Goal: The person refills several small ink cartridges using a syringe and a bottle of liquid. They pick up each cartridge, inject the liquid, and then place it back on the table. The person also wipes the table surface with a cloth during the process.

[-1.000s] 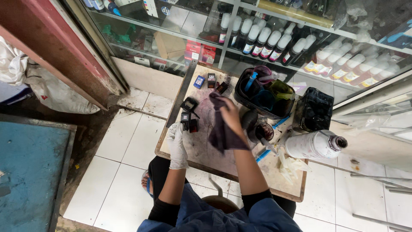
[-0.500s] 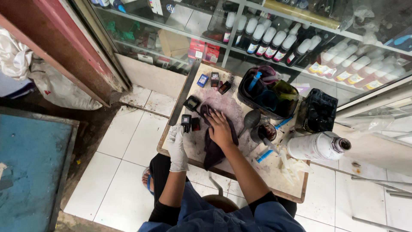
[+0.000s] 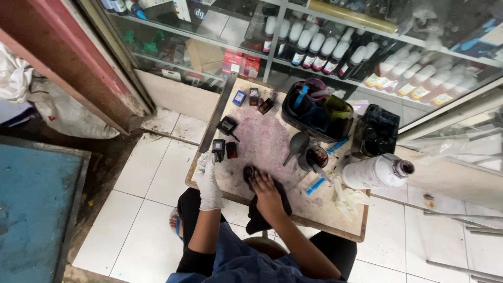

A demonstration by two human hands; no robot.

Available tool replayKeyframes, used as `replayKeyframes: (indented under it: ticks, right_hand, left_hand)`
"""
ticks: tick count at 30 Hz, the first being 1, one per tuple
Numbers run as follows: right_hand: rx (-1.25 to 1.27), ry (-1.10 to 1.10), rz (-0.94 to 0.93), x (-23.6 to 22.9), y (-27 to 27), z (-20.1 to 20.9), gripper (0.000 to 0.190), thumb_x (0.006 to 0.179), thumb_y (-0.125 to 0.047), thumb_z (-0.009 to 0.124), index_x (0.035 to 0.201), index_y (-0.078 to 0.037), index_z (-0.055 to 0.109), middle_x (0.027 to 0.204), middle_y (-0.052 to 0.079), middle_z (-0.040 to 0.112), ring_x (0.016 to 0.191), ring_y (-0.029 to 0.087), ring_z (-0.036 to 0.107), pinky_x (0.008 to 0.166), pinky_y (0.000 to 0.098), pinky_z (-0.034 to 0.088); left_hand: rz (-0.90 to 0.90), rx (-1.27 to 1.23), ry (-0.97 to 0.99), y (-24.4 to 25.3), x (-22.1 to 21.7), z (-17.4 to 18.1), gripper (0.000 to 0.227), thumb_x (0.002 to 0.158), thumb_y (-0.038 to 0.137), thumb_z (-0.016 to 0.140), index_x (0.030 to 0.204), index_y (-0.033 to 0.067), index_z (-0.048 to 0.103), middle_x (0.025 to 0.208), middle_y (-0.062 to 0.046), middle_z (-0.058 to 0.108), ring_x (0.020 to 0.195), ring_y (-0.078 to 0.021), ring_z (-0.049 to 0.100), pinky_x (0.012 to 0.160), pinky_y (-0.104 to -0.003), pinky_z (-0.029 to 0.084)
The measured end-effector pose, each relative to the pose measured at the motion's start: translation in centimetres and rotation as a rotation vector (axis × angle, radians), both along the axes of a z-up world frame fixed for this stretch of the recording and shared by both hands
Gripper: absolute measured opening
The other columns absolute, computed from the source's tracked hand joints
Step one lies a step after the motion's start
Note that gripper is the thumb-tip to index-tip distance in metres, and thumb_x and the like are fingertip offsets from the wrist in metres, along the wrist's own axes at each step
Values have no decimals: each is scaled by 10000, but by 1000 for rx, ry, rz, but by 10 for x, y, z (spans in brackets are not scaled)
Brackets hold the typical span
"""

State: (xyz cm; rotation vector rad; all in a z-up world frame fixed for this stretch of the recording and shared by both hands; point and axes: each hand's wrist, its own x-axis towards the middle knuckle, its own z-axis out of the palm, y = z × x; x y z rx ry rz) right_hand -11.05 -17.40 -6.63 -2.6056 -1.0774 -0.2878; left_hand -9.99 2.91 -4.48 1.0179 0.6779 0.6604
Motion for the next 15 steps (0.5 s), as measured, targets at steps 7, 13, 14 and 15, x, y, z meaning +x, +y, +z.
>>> replayKeyframes:
  ticks: [7,13,14,15]
  right_hand:
    - [82,490,-34,-27,-52,37,571,827,40,511,1295,-241,682,1376,47,628,1328,326,530,1144,470,381]
    - [537,706,-60,-26,-83,90,609,840,124,523,1358,-166,663,1383,143,641,1332,379,538,1101,510,415]
    - [558,692,-70,-27,-85,94,611,854,135,493,1364,-156,662,1397,161,627,1330,392,534,1091,526,419]
    - [558,692,-73,-27,-82,89,611,854,135,493,1364,-156,662,1397,161,627,1330,392,534,1091,526,419]
  left_hand:
    - [-17,25,-4,-16,-1,6,144,919,220,770,1056,181,746,1013,85,723,906,19,569,885,-182,460]
    - [-100,91,-26,-30,11,27,182,838,181,851,982,152,744,940,62,710,847,0,609,833,-207,524]
    - [-125,147,-32,-31,14,38,244,783,164,902,957,129,734,924,41,695,833,-25,639,832,-231,551]
    - [-127,147,-32,-29,22,35,244,783,164,902,957,129,734,924,41,695,833,-25,639,832,-231,551]
